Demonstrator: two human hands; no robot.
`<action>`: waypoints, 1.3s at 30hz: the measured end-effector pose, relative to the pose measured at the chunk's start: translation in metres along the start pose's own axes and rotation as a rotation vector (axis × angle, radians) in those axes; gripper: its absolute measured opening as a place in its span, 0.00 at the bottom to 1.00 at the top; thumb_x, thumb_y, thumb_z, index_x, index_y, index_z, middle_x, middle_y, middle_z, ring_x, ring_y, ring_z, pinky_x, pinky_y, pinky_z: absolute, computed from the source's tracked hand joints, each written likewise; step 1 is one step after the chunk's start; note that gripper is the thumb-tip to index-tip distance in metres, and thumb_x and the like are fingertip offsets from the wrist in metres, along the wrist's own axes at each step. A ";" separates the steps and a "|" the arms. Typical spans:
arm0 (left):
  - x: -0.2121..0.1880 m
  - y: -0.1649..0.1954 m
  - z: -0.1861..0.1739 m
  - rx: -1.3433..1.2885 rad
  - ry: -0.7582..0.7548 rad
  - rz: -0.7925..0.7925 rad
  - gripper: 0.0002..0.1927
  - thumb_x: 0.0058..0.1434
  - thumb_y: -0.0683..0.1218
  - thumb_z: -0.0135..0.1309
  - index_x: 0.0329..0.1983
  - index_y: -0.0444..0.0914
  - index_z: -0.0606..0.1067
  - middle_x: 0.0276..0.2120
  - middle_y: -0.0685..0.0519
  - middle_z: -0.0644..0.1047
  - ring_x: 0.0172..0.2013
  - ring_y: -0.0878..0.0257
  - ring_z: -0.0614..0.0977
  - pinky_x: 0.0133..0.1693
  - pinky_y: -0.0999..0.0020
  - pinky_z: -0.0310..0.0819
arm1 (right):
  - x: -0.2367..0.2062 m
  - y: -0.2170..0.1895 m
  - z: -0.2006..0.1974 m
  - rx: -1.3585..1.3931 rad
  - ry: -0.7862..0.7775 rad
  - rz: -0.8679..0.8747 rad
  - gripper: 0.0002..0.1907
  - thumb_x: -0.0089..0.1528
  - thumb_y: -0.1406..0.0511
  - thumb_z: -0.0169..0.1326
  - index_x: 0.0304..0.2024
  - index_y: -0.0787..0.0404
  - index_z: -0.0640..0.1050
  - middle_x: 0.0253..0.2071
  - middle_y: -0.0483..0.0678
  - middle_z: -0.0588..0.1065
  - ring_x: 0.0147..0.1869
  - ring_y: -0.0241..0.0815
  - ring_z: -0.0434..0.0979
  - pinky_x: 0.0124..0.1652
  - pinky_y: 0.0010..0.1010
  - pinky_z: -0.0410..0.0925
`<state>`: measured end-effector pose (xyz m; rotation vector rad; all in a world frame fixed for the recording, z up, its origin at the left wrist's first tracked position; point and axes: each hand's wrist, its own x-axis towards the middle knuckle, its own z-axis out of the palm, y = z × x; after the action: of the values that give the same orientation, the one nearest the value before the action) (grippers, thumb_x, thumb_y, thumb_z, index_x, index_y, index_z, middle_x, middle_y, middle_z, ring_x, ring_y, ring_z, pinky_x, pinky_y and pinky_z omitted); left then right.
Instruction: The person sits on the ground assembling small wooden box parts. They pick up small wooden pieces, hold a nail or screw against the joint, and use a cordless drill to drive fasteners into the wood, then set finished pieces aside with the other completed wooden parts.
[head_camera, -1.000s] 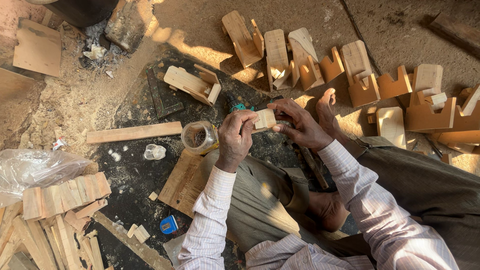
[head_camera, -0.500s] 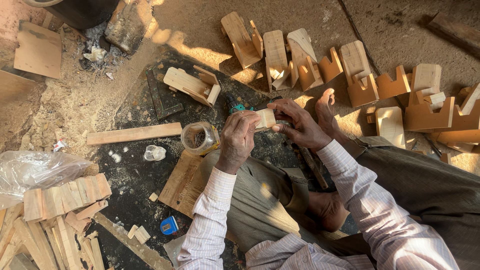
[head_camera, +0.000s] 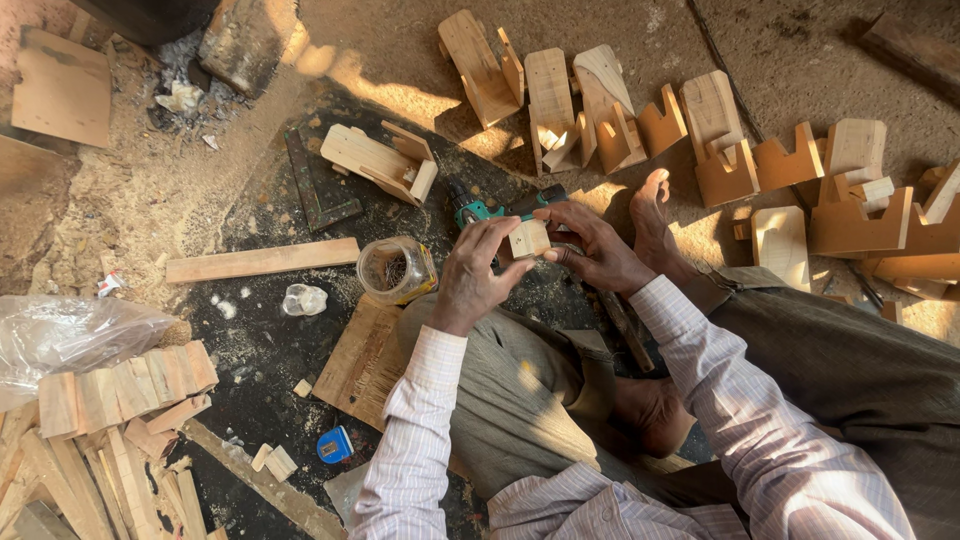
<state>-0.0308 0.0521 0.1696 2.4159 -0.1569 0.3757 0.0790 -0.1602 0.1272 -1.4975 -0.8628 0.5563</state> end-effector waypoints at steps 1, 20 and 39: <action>0.000 -0.005 0.007 0.023 -0.016 -0.018 0.34 0.54 0.48 0.72 0.61 0.36 0.72 0.55 0.43 0.78 0.58 0.47 0.79 0.59 0.52 0.77 | -0.001 0.003 0.000 -0.041 -0.006 0.010 0.30 0.66 0.58 0.59 0.68 0.60 0.68 0.66 0.52 0.65 0.70 0.48 0.71 0.67 0.40 0.70; -0.004 -0.078 0.146 0.164 -0.269 -0.337 0.30 0.46 0.47 0.73 0.49 0.38 0.71 0.48 0.46 0.76 0.51 0.48 0.79 0.51 0.52 0.79 | -0.132 0.091 0.068 -1.170 0.370 0.525 0.23 0.54 0.58 0.63 0.47 0.61 0.72 0.45 0.56 0.71 0.48 0.58 0.76 0.42 0.48 0.74; -0.002 -0.070 0.154 0.111 -0.252 -0.465 0.28 0.43 0.47 0.75 0.47 0.38 0.78 0.51 0.48 0.77 0.49 0.48 0.78 0.52 0.52 0.78 | -0.141 0.091 0.048 -0.785 0.382 0.553 0.26 0.60 0.54 0.61 0.52 0.64 0.73 0.49 0.64 0.73 0.51 0.66 0.76 0.49 0.52 0.70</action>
<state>0.0165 0.0062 0.0141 2.5055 0.3201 -0.1354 -0.0256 -0.2378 0.0114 -2.4987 -0.3514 0.3018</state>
